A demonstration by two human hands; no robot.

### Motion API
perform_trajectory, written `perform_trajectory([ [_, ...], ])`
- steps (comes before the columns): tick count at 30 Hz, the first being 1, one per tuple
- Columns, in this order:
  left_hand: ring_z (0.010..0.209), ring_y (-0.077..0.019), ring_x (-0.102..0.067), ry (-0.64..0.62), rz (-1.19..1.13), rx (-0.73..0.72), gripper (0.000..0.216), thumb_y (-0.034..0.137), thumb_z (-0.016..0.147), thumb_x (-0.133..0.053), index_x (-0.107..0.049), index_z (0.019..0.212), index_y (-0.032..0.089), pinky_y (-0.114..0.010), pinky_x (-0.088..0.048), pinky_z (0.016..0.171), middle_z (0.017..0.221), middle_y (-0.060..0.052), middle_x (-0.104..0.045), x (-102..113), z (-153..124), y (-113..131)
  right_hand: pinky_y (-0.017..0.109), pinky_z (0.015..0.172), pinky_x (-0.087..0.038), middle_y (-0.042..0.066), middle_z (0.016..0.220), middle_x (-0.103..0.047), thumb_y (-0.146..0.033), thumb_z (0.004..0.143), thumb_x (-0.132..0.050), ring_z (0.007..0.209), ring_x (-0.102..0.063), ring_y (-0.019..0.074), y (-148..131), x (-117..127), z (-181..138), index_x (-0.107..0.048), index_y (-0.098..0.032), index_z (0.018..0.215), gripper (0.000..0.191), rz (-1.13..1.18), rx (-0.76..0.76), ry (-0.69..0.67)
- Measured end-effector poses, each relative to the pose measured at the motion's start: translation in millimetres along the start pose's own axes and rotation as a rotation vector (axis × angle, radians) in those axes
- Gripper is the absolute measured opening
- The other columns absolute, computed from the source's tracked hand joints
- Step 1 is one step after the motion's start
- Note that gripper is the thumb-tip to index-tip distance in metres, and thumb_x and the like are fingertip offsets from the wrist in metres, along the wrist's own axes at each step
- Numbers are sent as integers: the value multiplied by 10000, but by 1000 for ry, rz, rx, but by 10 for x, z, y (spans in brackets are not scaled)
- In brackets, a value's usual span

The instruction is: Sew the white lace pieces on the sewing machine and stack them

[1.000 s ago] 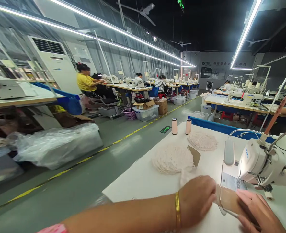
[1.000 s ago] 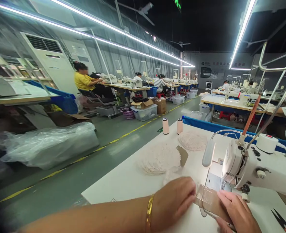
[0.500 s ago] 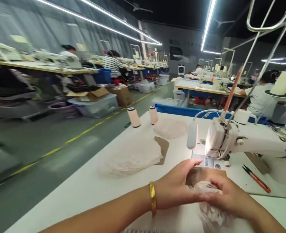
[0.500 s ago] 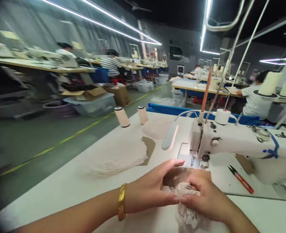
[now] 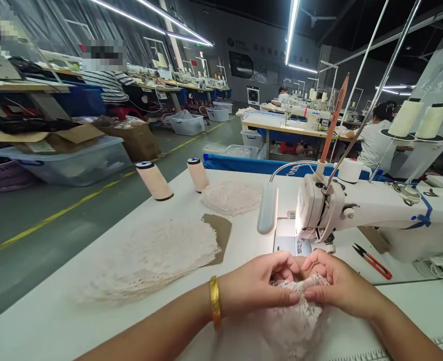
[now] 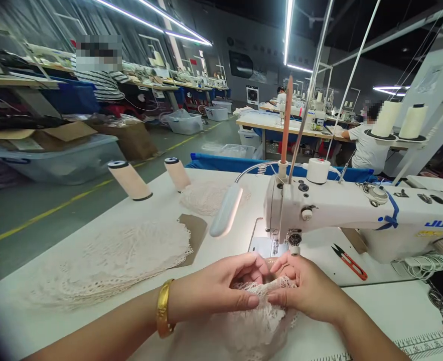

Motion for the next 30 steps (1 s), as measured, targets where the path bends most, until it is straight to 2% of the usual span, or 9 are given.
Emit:
perform_trajectory([
  [4,709,-116,-487,-4,-281,47,593,483,667,-905,-555,1050,197,-229,-374,642,803,57,-572,-128,76,-37,222,645,-475,-6,1001,-664,-481,746,-959,824,-636,141,-34,-70,-32,-559,-244,1133,605,19,61,-50],
  [6,664,-105,-435,-23,-325,65,603,490,642,-906,-560,1039,198,-225,-326,611,767,69,-548,-152,71,-53,233,690,-495,28,1110,-676,-448,763,-956,920,-650,162,-61,-91,-56,-566,-245,1151,587,48,113,-107],
  [8,646,-104,-398,-10,-244,75,536,481,645,-888,-585,982,193,-228,-286,595,723,79,-507,-134,57,-64,249,753,-502,36,1134,-676,-413,798,-936,983,-647,173,-79,-89,-70,-584,-240,1148,526,23,147,-114],
  [10,642,-110,-379,66,-74,69,408,467,685,-847,-597,847,187,-235,-275,590,681,78,-459,-86,51,-65,262,786,-495,27,1095,-666,-396,840,-898,975,-634,174,-81,-74,-71,-601,-235,1127,443,-45,143,-64],
  [13,689,-136,-449,194,126,26,311,450,782,-756,-607,729,183,-251,-344,624,728,38,-518,-40,52,-44,277,757,-478,1,1005,-617,-402,861,-847,894,-599,176,-80,-41,-70,-615,-241,1089,363,-206,113,60],
  [19,719,-165,-524,341,278,-112,208,356,885,-641,-629,754,195,-291,-397,689,733,16,-609,-97,13,-31,350,900,-456,18,1070,-656,-434,936,-731,1030,-584,241,-120,-31,-90,-654,-263,1066,229,-603,248,213],
  [23,750,-181,-564,392,397,-299,206,309,940,-606,-699,786,210,-311,-413,728,760,-6,-652,-156,-37,-4,317,828,-467,7,973,-661,-415,989,-675,920,-593,211,-119,-61,-96,-631,-253,993,168,-643,340,281],
  [27,788,-196,-595,386,395,-354,227,301,984,-584,-791,907,248,-319,-437,743,818,-26,-702,-194,-47,9,305,804,-467,-1,898,-645,-325,992,-644,857,-588,194,-140,-120,-121,-605,-249,911,117,-678,443,298],
  [30,791,-195,-607,381,367,-395,230,282,995,-581,-807,954,266,-318,-465,768,823,-24,-712,-205,-50,56,303,792,-459,0,931,-643,-341,976,-655,866,-589,196,-132,-124,-135,-604,-261,989,96,-662,408,306],
])
Point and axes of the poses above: each hand's wrist, its own z-axis towards the middle knuckle, its own x-axis out of the back of the hand, y = z × x, the point moved 4 cm from there along z, towards the middle knuckle
